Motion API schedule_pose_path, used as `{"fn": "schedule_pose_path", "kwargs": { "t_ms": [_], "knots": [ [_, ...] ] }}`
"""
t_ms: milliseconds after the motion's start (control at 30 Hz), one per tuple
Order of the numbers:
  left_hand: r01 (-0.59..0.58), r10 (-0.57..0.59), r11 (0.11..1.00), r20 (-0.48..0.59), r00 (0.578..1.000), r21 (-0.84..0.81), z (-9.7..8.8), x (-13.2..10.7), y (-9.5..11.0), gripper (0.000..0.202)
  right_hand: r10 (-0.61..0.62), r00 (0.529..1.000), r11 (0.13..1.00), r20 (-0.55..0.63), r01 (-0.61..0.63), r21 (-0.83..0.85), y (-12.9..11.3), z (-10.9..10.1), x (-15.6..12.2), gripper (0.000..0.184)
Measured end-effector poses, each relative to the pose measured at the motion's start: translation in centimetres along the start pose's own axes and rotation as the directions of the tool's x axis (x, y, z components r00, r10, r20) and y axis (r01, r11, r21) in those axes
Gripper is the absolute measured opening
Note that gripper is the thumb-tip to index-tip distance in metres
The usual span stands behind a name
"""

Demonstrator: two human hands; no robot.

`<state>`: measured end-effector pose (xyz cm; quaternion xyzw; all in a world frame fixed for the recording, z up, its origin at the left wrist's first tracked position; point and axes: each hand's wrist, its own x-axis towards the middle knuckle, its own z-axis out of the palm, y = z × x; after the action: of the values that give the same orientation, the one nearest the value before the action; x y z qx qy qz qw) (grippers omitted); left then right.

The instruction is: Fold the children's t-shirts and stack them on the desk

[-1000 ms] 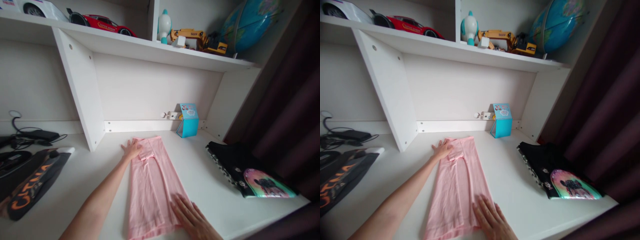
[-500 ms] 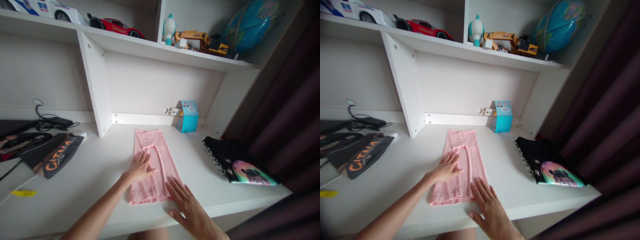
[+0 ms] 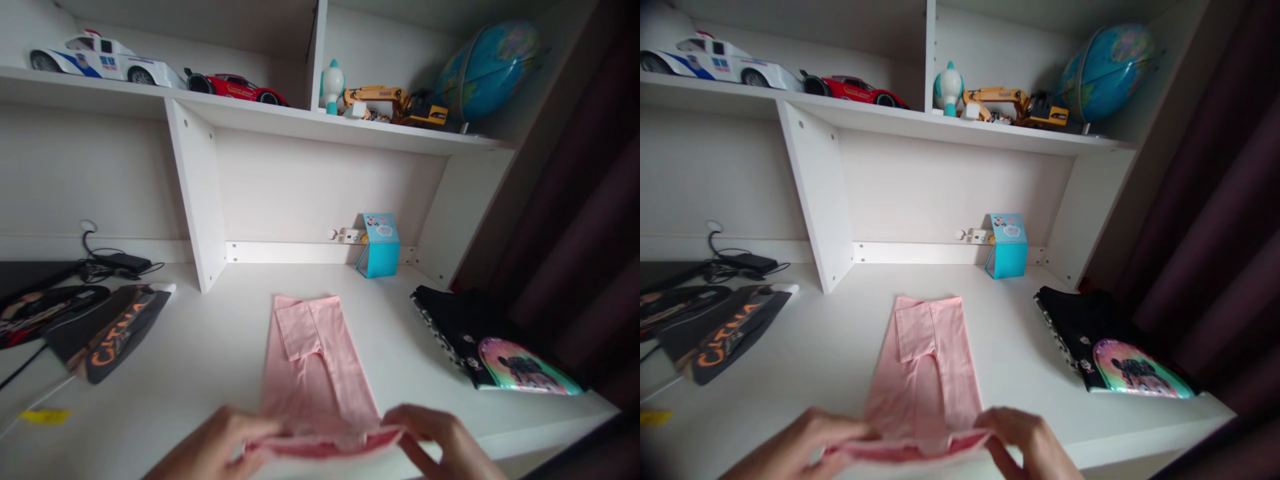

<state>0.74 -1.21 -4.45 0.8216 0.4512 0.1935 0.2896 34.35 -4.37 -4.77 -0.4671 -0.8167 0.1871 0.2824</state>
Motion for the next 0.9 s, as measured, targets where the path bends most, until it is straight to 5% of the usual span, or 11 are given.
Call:
{"fn": "schedule_pose_path", "kwargs": {
  "t_ms": [67,167,267,333,433,600,900],
  "knots": [
    [0.054,-0.056,0.997,-0.038,0.998,-0.051,-3.2,4.3,0.6,0.030,0.127,0.987,0.992,-0.094,-0.125,0.026,0.0,-2.3,4.3,0.016],
    [-0.042,0.035,0.985,-0.045,0.998,-0.168,-5.9,12.8,-0.7,0.025,0.244,0.959,0.967,-0.145,-0.227,0.119,3.2,-3.4,12.4,0.011],
    [0.111,-0.136,0.953,-0.072,0.988,-0.283,-5.5,19.7,-4.5,0.023,0.356,0.926,0.931,-0.125,-0.341,0.130,8.2,-1.3,19.2,0.010],
    [0.220,-0.248,0.919,-0.047,0.968,-0.328,-4.6,22.2,-7.1,0.024,0.410,0.910,0.908,-0.070,-0.399,0.130,10.9,0.8,21.7,0.014],
    [0.255,-0.279,0.906,-0.023,0.960,-0.339,-3.9,23.3,-9.5,0.025,0.451,0.892,0.887,-0.033,-0.444,0.123,13.3,3.1,23.1,0.020],
    [0.209,-0.228,0.922,-0.021,0.973,-0.324,-4.7,23.7,-10.9,0.028,0.471,0.877,0.882,-0.098,-0.463,0.091,14.7,3.9,23.1,0.023],
    [0.254,-0.240,0.967,-0.296,0.924,0.009,-2.8,25.1,-12.8,0.022,0.532,0.799,0.819,-0.279,-0.569,-0.068,14.6,5.1,22.8,0.024]
  ]
}}
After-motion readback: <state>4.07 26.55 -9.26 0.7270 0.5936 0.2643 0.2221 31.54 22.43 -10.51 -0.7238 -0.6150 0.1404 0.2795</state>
